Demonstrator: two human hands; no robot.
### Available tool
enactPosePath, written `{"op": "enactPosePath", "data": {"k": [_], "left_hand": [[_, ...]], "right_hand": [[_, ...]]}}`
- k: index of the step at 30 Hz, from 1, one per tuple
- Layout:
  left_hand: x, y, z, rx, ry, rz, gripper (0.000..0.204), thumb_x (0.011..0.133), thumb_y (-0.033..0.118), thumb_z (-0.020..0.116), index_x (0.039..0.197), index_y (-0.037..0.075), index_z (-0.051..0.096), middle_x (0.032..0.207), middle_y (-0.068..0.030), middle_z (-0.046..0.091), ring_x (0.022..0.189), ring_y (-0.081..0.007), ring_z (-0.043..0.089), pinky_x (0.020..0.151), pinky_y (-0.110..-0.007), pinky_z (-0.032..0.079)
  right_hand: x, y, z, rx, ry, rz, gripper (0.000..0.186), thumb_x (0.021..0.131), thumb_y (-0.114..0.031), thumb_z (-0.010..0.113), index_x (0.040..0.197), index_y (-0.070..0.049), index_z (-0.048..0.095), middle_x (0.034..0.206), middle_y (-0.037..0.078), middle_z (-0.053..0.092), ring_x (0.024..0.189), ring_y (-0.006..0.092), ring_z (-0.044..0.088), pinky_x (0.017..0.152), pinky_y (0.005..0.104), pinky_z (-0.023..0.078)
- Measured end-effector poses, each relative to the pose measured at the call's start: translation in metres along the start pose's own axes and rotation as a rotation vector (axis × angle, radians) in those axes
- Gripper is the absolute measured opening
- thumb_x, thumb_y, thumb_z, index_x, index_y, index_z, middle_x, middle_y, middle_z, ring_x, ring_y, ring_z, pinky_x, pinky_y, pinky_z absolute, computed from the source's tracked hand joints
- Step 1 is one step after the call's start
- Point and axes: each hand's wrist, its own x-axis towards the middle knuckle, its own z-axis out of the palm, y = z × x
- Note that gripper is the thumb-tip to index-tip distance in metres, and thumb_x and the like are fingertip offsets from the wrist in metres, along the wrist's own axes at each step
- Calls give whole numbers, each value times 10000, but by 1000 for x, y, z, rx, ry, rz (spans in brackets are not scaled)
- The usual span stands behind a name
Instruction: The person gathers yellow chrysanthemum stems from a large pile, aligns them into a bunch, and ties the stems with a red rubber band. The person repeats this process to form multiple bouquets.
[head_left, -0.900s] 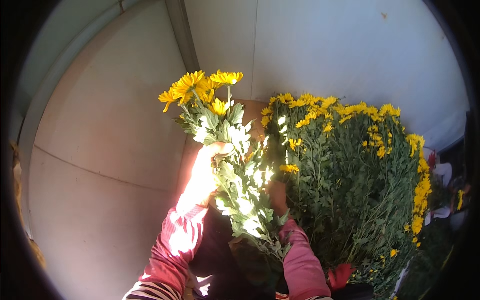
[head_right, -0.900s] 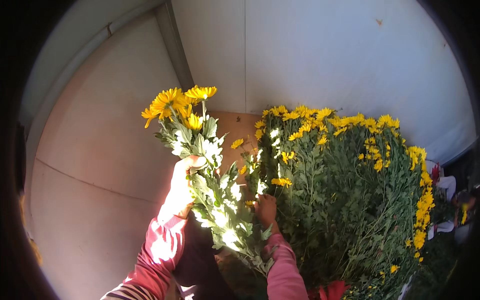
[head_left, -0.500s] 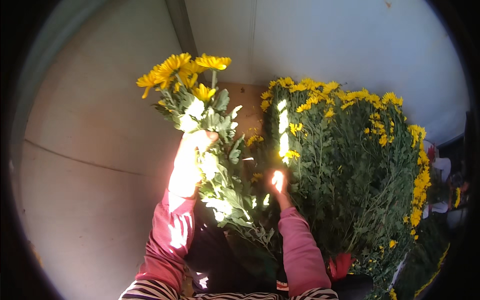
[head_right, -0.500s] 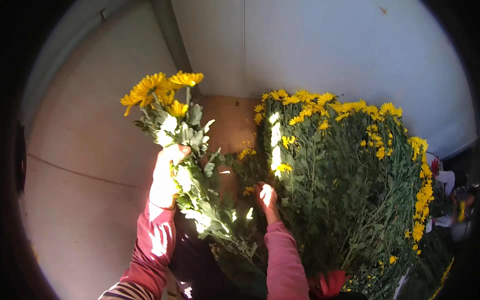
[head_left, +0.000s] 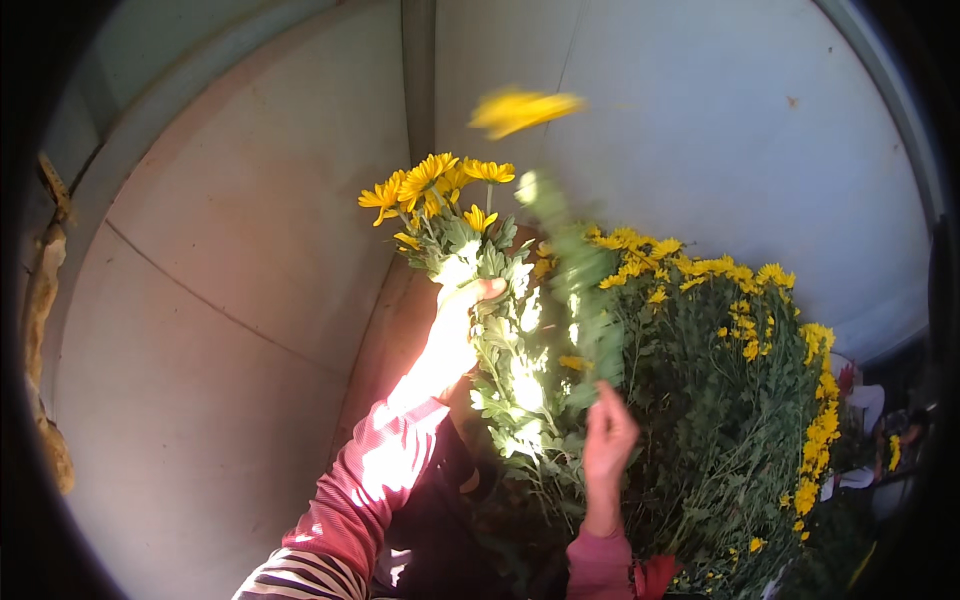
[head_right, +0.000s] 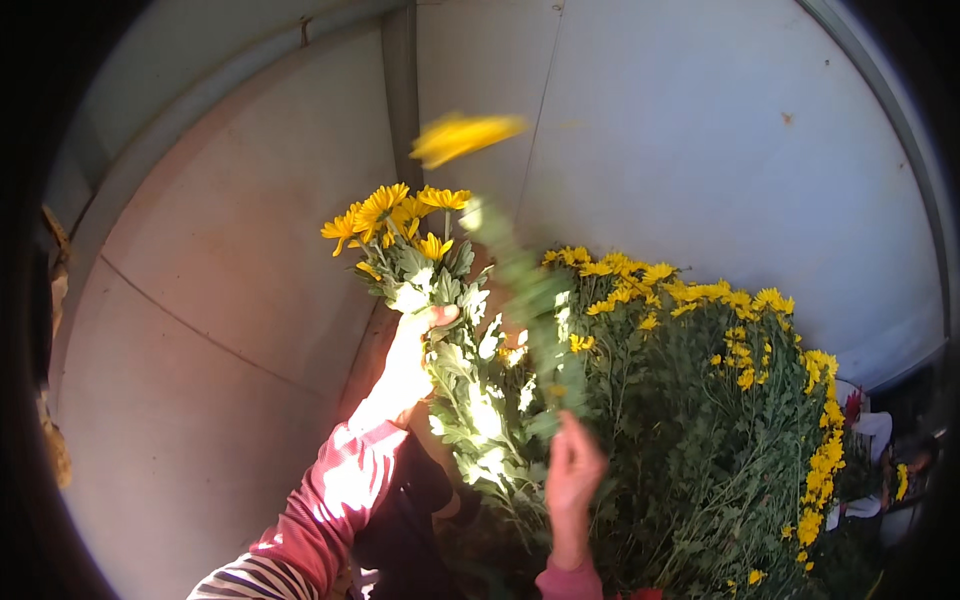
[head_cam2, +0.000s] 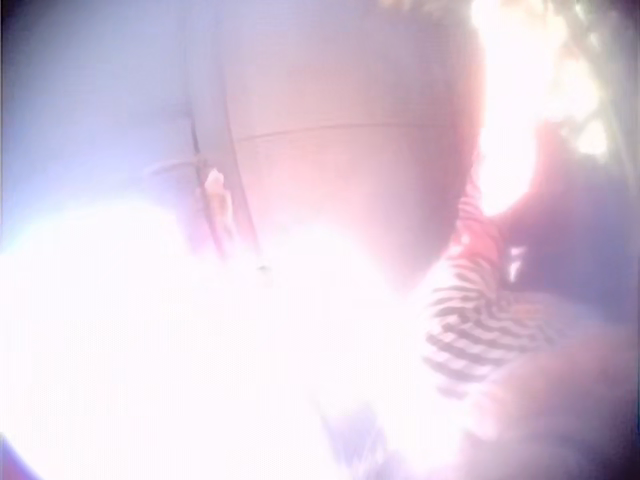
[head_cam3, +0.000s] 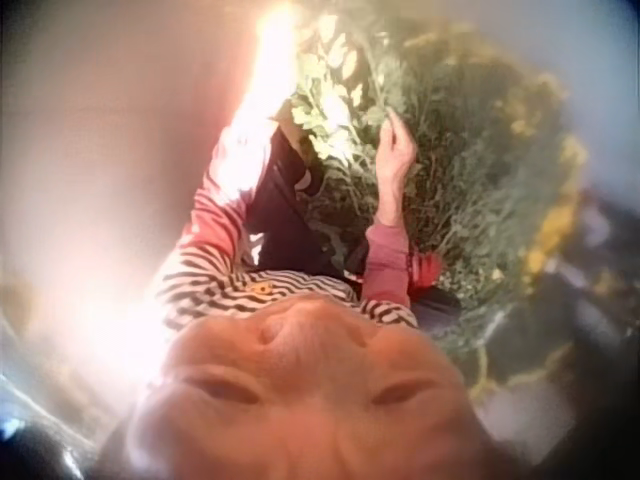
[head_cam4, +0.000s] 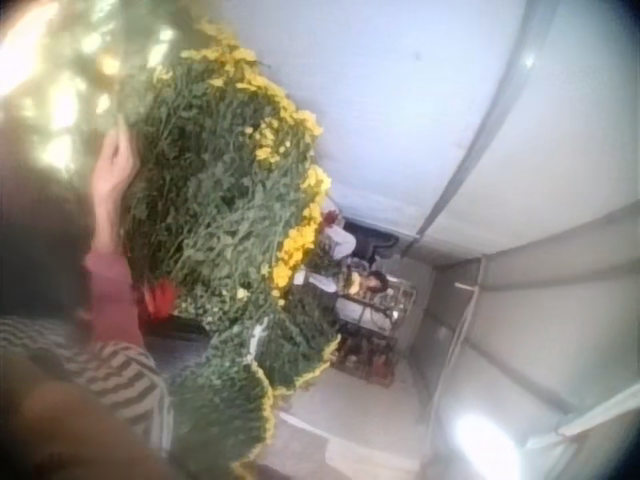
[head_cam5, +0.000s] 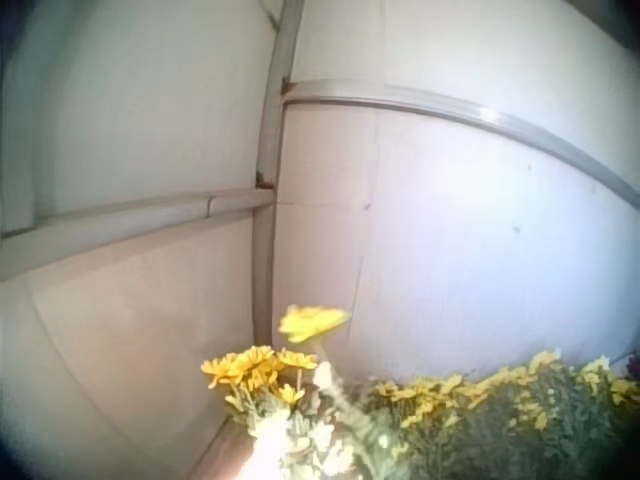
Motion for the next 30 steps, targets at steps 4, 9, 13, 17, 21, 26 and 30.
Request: {"op": "enactPosePath", "data": {"k": [4, 9, 13, 17, 21, 26, 30], "left_hand": [[11, 33, 21, -485, 246, -573, 286, 860, 109, 607, 1101, -45, 610, 980, -95, 676, 848, -156, 656, 784, -306, 535], [13, 38, 37, -490, 278, -621, 345, 851, 198, 649, 1121, -11, 597, 967, -70, 671, 809, -141, 660, 710, -294, 554], [7, 32, 32, -256, 152, -526, 357, 816, 203, 694, 1104, 22, 587, 899, -27, 646, 783, -99, 621, 738, -271, 519], [8, 29, 41, -167, 65, -516, 232, 796, 134, 694, 995, 33, 630, 825, 24, 603, 687, -58, 544, 636, -238, 453], [4, 39, 45, -69, 15, -596, 205, 811, 125, 624, 951, -24, 632, 758, -6, 605, 680, -82, 568, 630, -263, 472], [-10, 34, 40, -310, -142, -841, 285, 809, 108, 571, 1019, -78, 623, 887, -115, 647, 789, -162, 625, 723, -304, 519], [-10, 60, 82, -187, -163, -734, 277, 836, 131, 543, 996, -68, 651, 987, -136, 663, 908, -201, 640, 848, -303, 488]], "right_hand": [[-44, -21, 17, -44, -173, -221, 271, 859, -18, 581, 1122, 13, 637, 877, 160, 672, 674, 231, 633, 619, 322, 505], [-51, -34, 3, -103, -180, -162, 244, 853, -33, 596, 1089, 16, 641, 945, 206, 662, 753, 304, 663, 671, 337, 511], [-61, -35, -2, -159, -206, -183, 238, 851, -50, 610, 1082, -7, 650, 904, 189, 664, 751, 328, 655, 667, 354, 514], [-73, -26, -1, -233, -278, -230, 258, 847, -49, 613, 1099, 5, 632, 894, 185, 646, 731, 318, 642, 653, 352, 510], [-66, -43, -10, -407, -294, -340, 552, 806, -252, 701, 1245, 28, 517, 1191, 218, 531, 1019, 373, 559, 843, 421, 466], [-38, -46, 14, 112, -230, -154, 754, 696, -241, 801, 1300, 10, 428, 1249, 201, 523, 1123, 360, 526, 927, 414, 439], [-37, -34, 29, 155, -369, -65, 250, 775, -137, 709, 977, -10, 635, 902, 139, 671, 825, 253, 649, 729, 380, 503]]}}
